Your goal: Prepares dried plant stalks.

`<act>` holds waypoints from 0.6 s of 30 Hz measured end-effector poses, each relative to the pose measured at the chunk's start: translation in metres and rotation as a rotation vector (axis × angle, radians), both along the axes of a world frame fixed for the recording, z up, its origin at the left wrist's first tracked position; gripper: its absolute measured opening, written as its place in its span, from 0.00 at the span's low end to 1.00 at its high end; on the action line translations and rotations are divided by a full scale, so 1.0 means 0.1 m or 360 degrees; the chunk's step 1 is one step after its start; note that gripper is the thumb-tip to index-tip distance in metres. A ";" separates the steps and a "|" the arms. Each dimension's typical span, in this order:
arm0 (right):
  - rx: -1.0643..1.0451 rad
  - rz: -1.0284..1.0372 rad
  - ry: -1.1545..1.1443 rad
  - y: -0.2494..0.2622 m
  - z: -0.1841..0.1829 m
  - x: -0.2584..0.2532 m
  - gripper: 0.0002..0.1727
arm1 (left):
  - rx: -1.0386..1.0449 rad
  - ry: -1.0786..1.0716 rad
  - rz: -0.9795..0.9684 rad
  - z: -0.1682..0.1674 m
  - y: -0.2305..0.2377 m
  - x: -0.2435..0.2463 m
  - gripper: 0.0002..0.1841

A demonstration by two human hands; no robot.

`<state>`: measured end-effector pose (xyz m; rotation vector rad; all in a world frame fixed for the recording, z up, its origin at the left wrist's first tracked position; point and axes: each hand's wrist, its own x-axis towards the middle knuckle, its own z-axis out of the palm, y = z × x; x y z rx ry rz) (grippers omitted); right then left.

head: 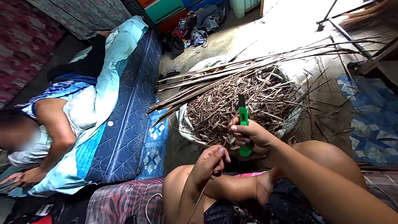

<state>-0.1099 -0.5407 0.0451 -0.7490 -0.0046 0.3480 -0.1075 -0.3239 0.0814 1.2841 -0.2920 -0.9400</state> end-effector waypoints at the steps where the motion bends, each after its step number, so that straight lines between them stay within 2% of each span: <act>1: -0.0036 0.0036 -0.0028 0.01 0.00 -0.01 0.05 | 0.0014 -0.0029 0.0026 0.00 -0.02 -0.01 0.17; 3: -0.0101 0.0060 -0.0082 0.10 -0.01 -0.04 0.05 | 0.0055 -0.0075 0.0135 0.00 -0.08 -0.04 0.15; 5: -0.0139 -0.0018 -0.0109 0.21 -0.01 -0.08 0.04 | 0.0026 0.0019 0.0287 0.01 -0.15 -0.07 0.16; 9: -0.0449 -0.0277 -0.0282 0.25 0.01 -0.12 0.05 | -0.0346 0.0384 0.0370 -0.08 -0.18 -0.13 0.18; 11: -0.0722 -0.0467 -0.0542 0.26 -0.01 -0.14 0.03 | -0.0506 0.0550 0.0363 -0.09 -0.19 -0.16 0.17; 15: -0.1439 -0.0824 -0.1250 0.27 -0.08 -0.12 0.07 | -0.0580 0.0594 0.0388 -0.07 -0.23 -0.18 0.22; 18: -0.1570 -0.0880 -0.1395 0.30 -0.10 -0.11 0.07 | -0.0662 0.0594 0.0346 -0.09 -0.21 -0.16 0.22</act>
